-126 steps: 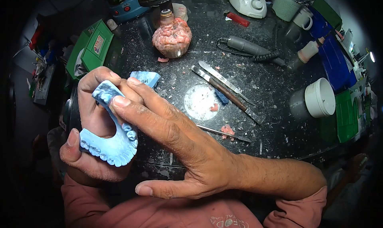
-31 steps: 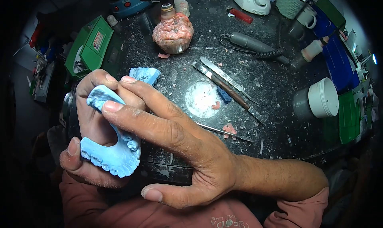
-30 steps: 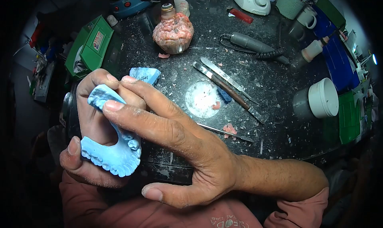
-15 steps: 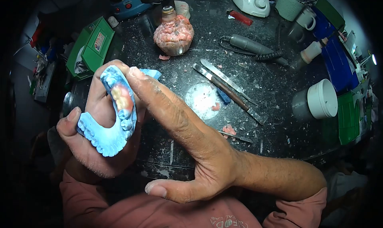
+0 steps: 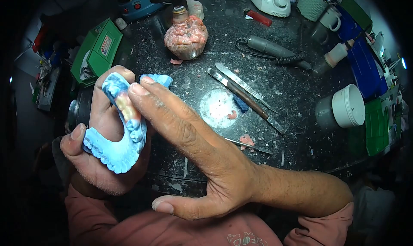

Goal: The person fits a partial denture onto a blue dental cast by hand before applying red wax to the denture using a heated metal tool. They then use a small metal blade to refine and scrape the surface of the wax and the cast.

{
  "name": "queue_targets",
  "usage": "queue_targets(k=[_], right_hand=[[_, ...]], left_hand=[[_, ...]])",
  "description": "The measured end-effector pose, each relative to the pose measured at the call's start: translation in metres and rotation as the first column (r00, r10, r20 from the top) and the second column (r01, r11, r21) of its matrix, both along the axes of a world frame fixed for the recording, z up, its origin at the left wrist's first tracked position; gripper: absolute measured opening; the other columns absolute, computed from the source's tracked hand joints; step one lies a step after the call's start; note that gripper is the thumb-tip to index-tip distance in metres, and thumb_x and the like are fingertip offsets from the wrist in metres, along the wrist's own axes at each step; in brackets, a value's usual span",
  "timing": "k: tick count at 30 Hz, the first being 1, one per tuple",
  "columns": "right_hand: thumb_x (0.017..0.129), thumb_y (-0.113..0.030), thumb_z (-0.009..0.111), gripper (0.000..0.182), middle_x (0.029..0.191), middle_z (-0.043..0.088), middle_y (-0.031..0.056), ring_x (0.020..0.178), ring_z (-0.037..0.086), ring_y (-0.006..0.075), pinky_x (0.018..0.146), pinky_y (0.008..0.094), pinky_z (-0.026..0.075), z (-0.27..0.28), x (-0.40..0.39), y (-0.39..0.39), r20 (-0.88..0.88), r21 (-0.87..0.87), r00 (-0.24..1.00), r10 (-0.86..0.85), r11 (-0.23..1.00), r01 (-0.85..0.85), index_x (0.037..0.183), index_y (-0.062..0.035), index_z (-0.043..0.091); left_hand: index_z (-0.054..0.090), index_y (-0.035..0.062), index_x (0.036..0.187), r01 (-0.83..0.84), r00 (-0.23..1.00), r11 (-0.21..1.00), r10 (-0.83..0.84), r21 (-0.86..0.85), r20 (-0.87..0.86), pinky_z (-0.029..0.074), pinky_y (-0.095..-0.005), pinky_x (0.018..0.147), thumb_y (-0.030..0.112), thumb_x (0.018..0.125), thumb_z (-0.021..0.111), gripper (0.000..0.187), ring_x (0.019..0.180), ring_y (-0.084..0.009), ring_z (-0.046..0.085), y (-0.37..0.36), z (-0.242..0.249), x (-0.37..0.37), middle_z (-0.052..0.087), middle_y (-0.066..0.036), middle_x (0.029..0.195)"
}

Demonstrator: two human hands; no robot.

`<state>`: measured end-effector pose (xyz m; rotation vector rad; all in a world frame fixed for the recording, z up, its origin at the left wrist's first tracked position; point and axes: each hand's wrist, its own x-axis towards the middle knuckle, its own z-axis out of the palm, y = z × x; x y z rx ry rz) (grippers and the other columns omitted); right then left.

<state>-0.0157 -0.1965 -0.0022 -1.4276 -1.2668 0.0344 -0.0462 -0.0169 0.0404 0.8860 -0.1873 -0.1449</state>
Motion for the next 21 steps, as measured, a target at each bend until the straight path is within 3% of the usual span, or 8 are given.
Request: queue_targets(k=[3,4,5,11,13,14,16,21], right_hand=[[0.074,-0.039,0.080,0.108,0.144,0.030,0.0246,0.135,0.035,0.0309,0.111,0.0433,0.029,0.000,0.004,-0.008,-0.036,0.027,0.981,-0.190,0.981,0.191,0.146,0.0067,0.013],[0.077,-0.031,0.080,0.093,0.132,0.041,0.0190,0.126,0.046,0.0247,0.101,0.0385,0.041,0.010,-0.003,-0.013,-0.163,-0.006,0.947,-0.278,0.960,0.281,0.141,0.0037,0.023],[0.078,-0.026,0.079,0.084,0.127,0.046,0.0169,0.119,0.051,0.0219,0.093,0.0329,0.047,0.011,-0.005,-0.013,-0.277,0.024,0.923,-0.268,0.958,0.286,0.138,0.0032,0.028],[0.081,-0.012,0.074,0.060,0.122,0.050,0.0147,0.102,0.057,0.0147,0.079,0.0254,0.052,0.023,-0.005,-0.013,-0.459,0.090,0.874,-0.162,0.970,0.227,0.129,0.0053,0.042],[0.084,-0.008,0.069,0.042,0.111,0.058,0.0129,0.092,0.060,0.0124,0.071,0.0234,0.052,0.028,0.001,-0.017,-0.292,-0.059,0.894,-0.341,0.939,0.339,0.119,0.0065,0.051],[0.087,-0.010,0.066,0.028,0.095,0.064,0.0085,0.080,0.061,0.0095,0.064,0.0205,0.050,0.038,0.005,-0.024,-0.620,-0.072,0.731,-0.286,0.948,0.310,0.109,0.0062,0.057],[0.092,-0.016,0.063,0.021,0.083,0.066,0.0039,0.068,0.060,0.0055,0.057,0.0185,0.048,0.033,0.022,-0.031,-0.470,-0.092,0.771,-0.430,0.892,0.442,0.100,0.0036,0.064],[0.090,-0.019,0.064,0.025,0.079,0.068,0.0039,0.061,0.059,0.0025,0.043,0.0146,0.042,0.041,0.036,-0.048,-0.359,-0.292,0.742,-0.566,0.823,0.487,0.105,0.0008,0.068]], left_hand=[[0.027,0.0055,0.141,-0.071,0.997,0.993,0.067,0.089,0.043,0.050,-0.0336,0.090,0.044,0.073,0.062,0.085,0.109,-0.0233,0.054,-0.004,0.001,0.003,0.047,-0.013,0.117],[0.023,0.0019,0.143,-0.127,0.992,0.990,0.126,0.056,0.030,0.052,-0.0303,0.079,0.030,0.079,0.060,0.079,0.100,-0.0206,0.054,-0.013,-0.001,0.004,0.047,-0.014,0.113],[0.018,-0.0025,0.143,-0.091,0.974,0.986,0.059,0.139,0.220,0.050,-0.0307,0.081,0.023,0.083,0.057,0.076,0.095,-0.0182,0.053,-0.009,-0.010,0.009,0.047,-0.014,0.109],[0.023,-0.0033,0.141,-0.234,0.952,0.890,0.128,0.391,0.278,0.042,-0.0296,0.095,0.010,0.089,0.053,0.061,0.104,-0.0156,0.051,-0.017,-0.011,0.005,0.047,-0.011,0.114],[0.027,-0.0048,0.140,-0.238,0.933,0.932,0.140,0.275,0.332,0.042,-0.0317,0.098,0.005,0.090,0.053,0.057,0.110,-0.0186,0.052,-0.024,-0.024,0.006,0.048,-0.014,0.122],[0.025,-0.0060,0.141,-0.160,0.951,0.942,0.068,0.295,0.300,0.043,-0.0333,0.099,0.006,0.090,0.053,0.059,0.113,-0.0202,0.052,-0.025,-0.023,0.007,0.046,-0.016,0.127],[0.019,-0.0089,0.145,-0.038,0.957,0.952,-0.052,0.303,0.285,0.045,-0.0366,0.100,0.005,0.091,0.051,0.064,0.122,-0.0242,0.050,-0.031,-0.026,0.007,0.040,-0.021,0.139],[0.029,-0.0052,0.144,0.032,0.980,0.888,-0.119,0.458,0.162,0.048,-0.0347,0.093,0.005,0.097,0.049,0.052,0.108,-0.0241,0.060,-0.031,-0.036,0.000,0.056,-0.022,0.124]])
